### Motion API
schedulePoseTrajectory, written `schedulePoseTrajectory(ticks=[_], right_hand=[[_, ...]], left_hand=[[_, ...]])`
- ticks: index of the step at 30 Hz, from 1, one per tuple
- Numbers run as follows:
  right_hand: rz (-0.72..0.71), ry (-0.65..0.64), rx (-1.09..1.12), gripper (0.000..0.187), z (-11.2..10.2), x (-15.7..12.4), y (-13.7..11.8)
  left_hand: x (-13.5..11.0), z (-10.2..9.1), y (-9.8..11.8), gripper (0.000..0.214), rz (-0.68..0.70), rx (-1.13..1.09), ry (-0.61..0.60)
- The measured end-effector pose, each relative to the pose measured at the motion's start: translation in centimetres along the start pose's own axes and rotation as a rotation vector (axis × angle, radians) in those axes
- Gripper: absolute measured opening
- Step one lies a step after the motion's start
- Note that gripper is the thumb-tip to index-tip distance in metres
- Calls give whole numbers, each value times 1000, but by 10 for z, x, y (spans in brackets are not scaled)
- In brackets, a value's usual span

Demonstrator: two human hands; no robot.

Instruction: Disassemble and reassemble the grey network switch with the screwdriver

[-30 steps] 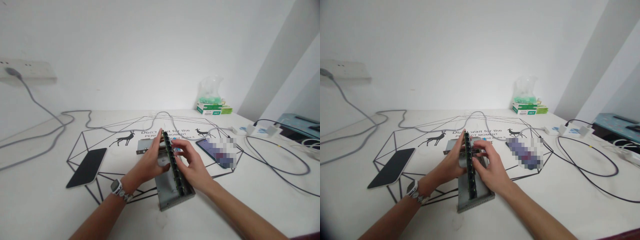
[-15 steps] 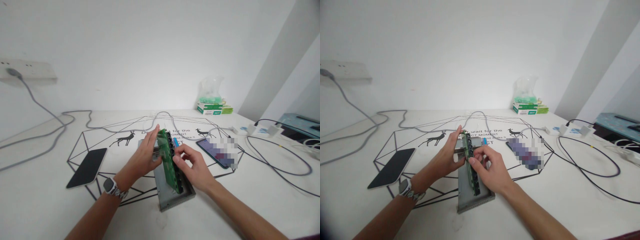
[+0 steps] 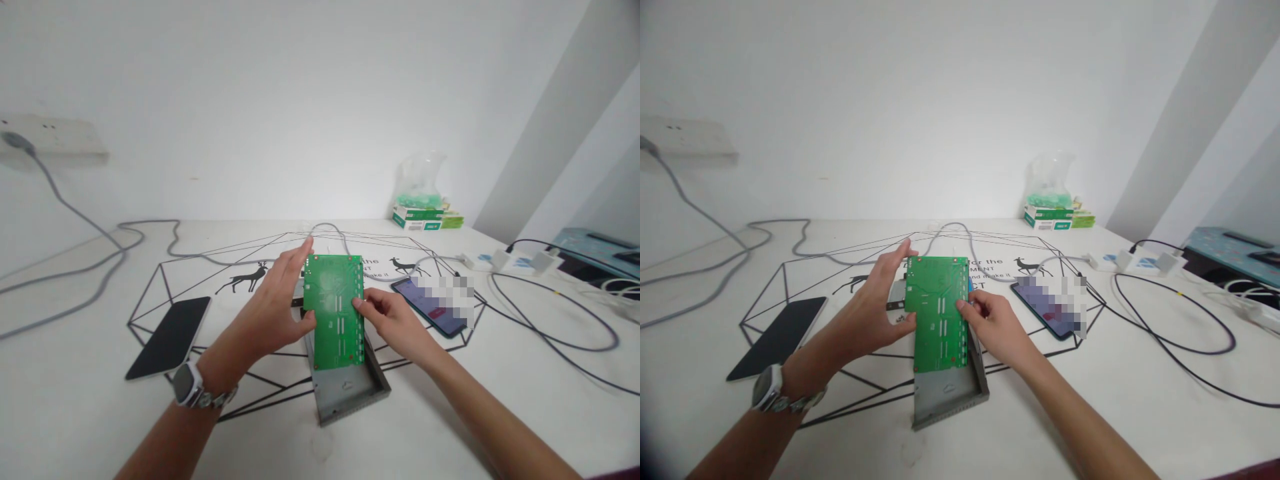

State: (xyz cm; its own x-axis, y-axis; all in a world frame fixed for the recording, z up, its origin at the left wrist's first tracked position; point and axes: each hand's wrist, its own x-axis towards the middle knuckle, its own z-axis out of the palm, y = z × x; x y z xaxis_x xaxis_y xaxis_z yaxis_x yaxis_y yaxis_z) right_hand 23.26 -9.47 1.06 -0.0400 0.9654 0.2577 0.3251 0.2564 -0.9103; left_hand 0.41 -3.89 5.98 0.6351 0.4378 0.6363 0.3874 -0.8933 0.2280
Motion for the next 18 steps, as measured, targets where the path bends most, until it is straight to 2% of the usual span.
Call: schedulePoseTrajectory(ticks=[3,6,9,13,16,18], right_hand=[[78,-74,184,38,0,-1,-2],[87,-70,258,36,1,-2,-5],[69,-47,308,35,3,-3,-7],[75,-60,358,37,6,-2,-8],[68,-58,381,37,6,-3,-11],[71,-64,410,35,4,-3,-14]], left_hand=[[-1,-1,-1,103,-32,-41,8],[-3,-5,-5,100,-155,-116,-5],[-4,-12,-4,83,-300,-259,-129],[-2,-18,3,60,-416,-569,-278],[0,-18,3,59,-469,-758,-274],[0,-18,0,62,-477,-802,-246]])
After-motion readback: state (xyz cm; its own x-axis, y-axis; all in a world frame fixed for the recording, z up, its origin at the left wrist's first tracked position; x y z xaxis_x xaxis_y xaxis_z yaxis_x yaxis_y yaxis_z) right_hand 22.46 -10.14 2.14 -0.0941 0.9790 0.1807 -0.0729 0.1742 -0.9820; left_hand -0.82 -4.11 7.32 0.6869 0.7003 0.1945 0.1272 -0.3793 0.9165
